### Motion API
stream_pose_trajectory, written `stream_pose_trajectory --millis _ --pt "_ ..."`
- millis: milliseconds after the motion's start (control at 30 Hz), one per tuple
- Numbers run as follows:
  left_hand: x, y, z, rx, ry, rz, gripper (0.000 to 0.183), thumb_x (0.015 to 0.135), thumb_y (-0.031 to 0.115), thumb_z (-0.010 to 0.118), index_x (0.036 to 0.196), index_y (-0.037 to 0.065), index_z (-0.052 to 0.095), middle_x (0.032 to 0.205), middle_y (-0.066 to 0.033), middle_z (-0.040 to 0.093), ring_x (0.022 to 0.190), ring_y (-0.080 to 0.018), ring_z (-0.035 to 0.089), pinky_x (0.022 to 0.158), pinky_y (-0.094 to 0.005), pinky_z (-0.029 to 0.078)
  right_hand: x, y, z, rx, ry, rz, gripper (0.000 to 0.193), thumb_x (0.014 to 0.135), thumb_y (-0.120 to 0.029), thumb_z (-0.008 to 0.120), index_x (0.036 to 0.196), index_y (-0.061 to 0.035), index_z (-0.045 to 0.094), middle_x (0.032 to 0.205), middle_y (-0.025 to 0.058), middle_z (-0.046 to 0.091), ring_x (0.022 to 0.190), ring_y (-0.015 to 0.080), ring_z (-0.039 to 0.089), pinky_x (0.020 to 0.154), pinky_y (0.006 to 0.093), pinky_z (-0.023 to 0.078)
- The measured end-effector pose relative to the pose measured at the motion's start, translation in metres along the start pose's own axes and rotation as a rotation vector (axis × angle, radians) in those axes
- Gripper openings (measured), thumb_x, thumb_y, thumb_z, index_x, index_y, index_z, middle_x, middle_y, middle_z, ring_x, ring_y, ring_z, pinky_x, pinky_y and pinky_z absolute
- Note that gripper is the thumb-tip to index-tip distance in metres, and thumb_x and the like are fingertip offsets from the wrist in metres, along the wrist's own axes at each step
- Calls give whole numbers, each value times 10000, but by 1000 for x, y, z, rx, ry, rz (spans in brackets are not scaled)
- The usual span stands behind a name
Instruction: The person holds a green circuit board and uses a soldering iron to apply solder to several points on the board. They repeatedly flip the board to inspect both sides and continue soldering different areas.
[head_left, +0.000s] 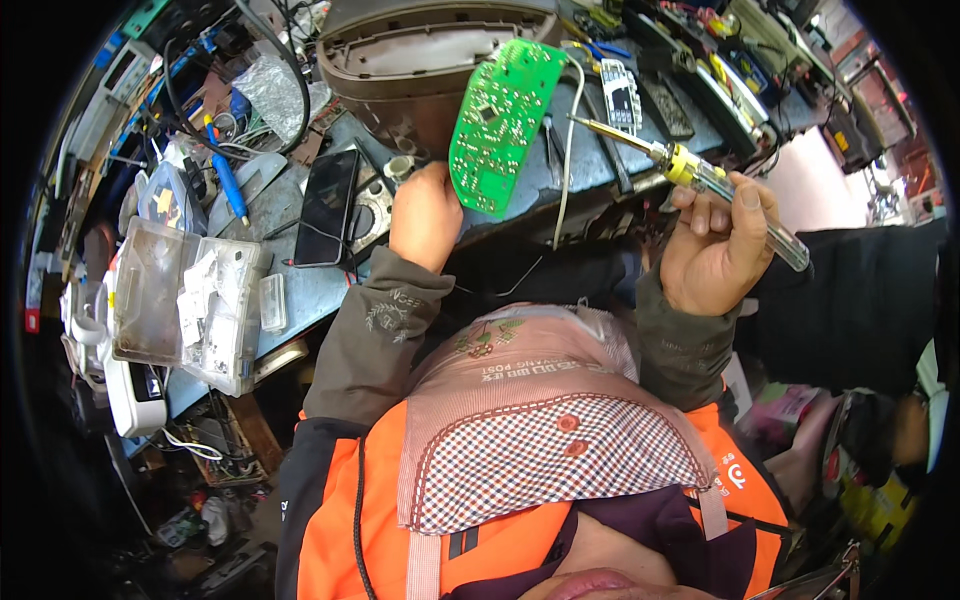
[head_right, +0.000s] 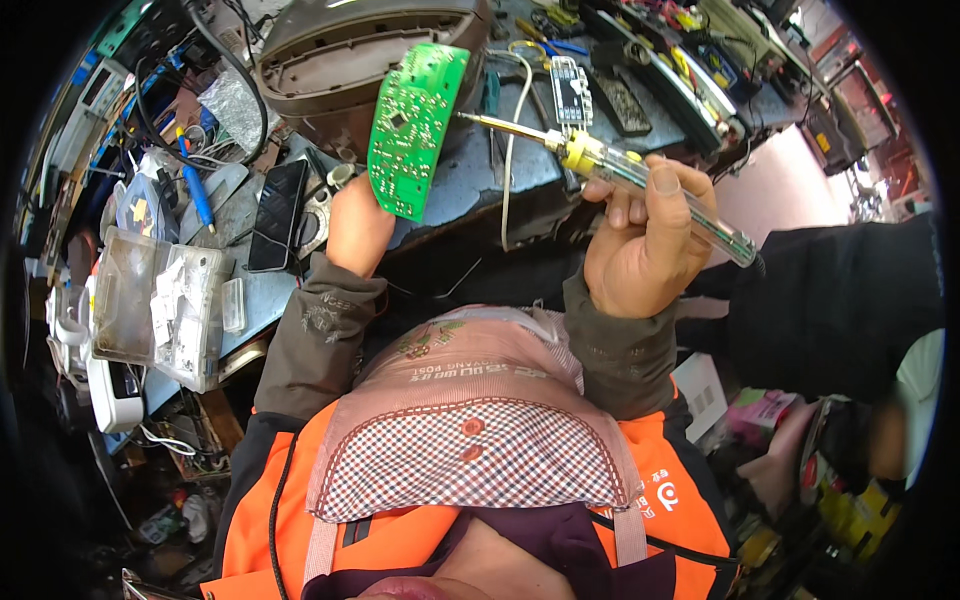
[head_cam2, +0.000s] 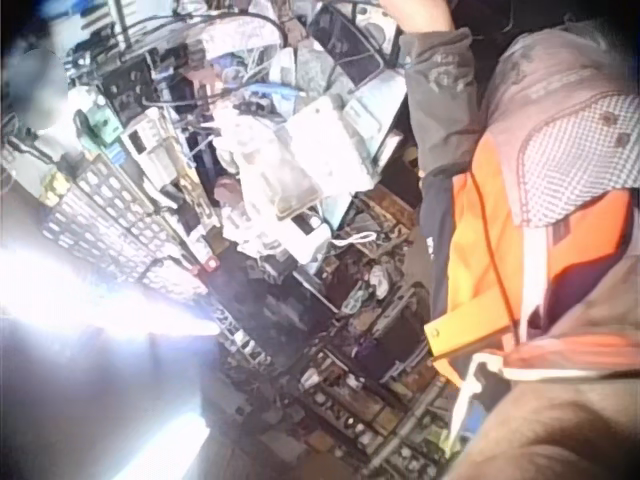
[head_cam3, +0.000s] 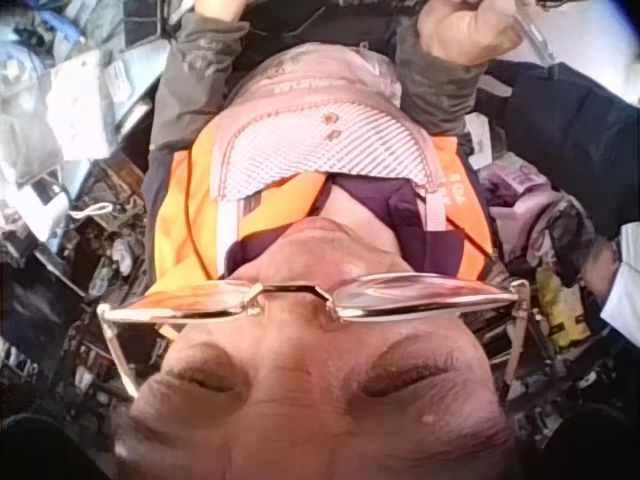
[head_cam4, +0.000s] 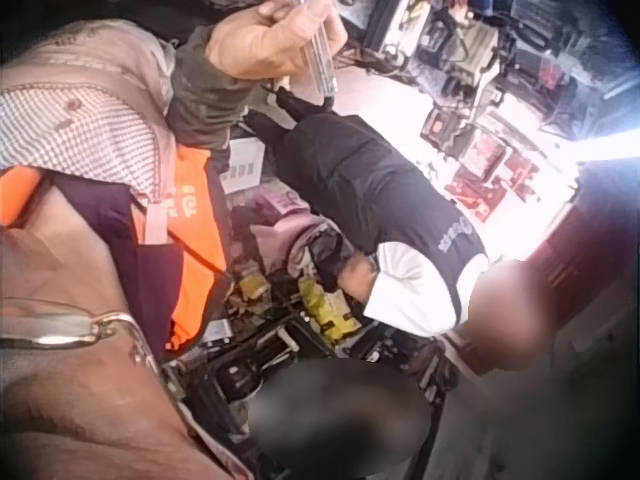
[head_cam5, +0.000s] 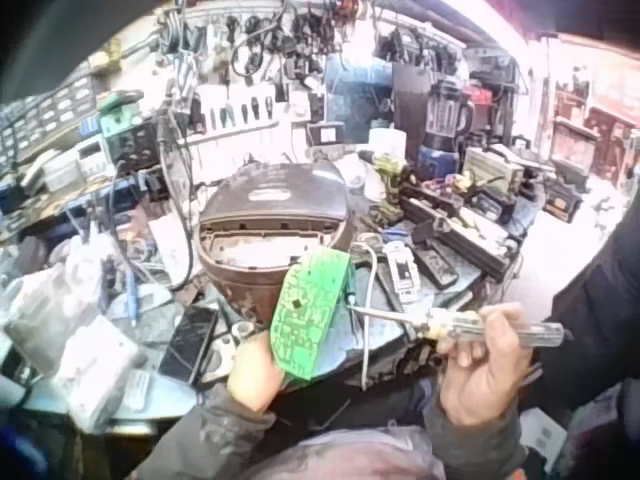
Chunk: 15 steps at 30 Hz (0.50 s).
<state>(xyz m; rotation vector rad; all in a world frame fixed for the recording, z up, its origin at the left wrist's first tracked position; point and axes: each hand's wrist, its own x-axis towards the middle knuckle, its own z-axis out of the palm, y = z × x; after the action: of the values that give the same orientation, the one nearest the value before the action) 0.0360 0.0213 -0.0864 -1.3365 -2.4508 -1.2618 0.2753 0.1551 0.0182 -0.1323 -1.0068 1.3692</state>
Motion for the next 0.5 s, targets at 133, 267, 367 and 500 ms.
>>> stream_pose_trajectory --millis 133,267,367,500 --pt "-18 19 -20 -91 36 -20 161 973 53 612 1039 -41 725 977 -280 715 914 -488 679 786 -534 537 -11 -3 -17 7 54 16 188 1019 -155 666 1019 31 646 740 51 525 640 147 515 696 402 590" --pt "-52 24 -49 -115 107 -33 133 980 59 701 1078 -17 749 911 -156 705 728 -241 664 693 -345 531 -22 -5 -39 15 123 40 184 1028 -158 655 1050 24 652 738 23 478 642 139 508 709 398 583" --pt "-84 21 -65 -108 23 14 112 962 30 735 1065 -14 739 886 -150 696 737 -242 673 675 -339 523 -31 -3 -56 4 126 84 181 1034 -163 642 1066 14 663 739 5 456 640 126 496 713 390 578" --pt "-124 18 -65 -137 -71 9 112 952 11 749 1062 -10 738 906 -147 700 777 -294 691 692 -339 538 -44 4 -66 -11 137 136 180 1024 -169 651 1060 5 682 727 2 468 635 125 496 719 395 557"
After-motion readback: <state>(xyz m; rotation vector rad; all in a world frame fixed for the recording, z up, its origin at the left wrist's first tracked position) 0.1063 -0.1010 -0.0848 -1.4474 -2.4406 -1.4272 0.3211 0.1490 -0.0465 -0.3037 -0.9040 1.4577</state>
